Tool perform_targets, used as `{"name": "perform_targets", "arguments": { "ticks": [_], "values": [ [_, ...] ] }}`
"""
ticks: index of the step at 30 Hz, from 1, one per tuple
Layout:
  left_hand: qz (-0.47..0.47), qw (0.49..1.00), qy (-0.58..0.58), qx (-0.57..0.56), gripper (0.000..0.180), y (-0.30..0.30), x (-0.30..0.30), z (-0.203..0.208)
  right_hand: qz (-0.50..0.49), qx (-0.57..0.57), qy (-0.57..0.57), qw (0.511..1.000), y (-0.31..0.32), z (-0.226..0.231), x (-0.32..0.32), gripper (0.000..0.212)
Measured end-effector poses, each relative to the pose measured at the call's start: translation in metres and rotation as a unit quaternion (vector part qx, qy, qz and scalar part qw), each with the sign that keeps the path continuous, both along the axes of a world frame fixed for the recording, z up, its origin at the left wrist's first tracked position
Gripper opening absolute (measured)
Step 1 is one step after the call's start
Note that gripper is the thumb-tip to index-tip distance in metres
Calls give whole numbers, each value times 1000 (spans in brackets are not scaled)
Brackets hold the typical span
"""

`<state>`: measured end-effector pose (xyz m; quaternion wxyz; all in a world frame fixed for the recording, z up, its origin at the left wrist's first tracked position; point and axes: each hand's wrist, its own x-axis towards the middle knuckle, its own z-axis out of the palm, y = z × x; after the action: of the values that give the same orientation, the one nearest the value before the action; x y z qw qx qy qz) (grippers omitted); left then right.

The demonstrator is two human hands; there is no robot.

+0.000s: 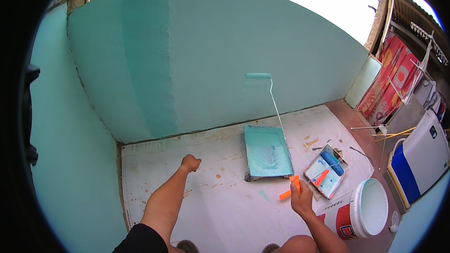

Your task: The person sits on the floor and uses a paint roller to apply light blue paint to a wall. They repeatedly dip the roller into a paint tray and roll it vertically along the wall surface.

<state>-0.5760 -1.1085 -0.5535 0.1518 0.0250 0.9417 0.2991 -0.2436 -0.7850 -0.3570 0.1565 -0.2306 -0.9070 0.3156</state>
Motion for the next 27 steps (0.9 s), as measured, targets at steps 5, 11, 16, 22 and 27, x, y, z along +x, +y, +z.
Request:
{"name": "perform_targets", "arguments": {
  "ticks": [5, 11, 16, 22, 27],
  "values": [
    [-14, 997, -67, 36, 47, 6, 11, 16, 107, -295, 210, 926, -57, 22, -72, 17],
    [12, 998, -39, 54, 47, 12, 13, 27, 213, -400, 151, 879, -137, 30, -122, 38],
    [23, 998, -28, 50, 45, 4, 10, 27, 193, -458, 147, 855, -215, 2, -169, 52],
    [43, 998, 10, 37, 41, -40, 7, 28, 227, -418, 189, 859, -230, 15, -227, 53],
    [90, 994, 21, 65, 39, -81, -1, 33, 239, -385, 213, 866, -233, 34, -249, 54]
  ]
}}
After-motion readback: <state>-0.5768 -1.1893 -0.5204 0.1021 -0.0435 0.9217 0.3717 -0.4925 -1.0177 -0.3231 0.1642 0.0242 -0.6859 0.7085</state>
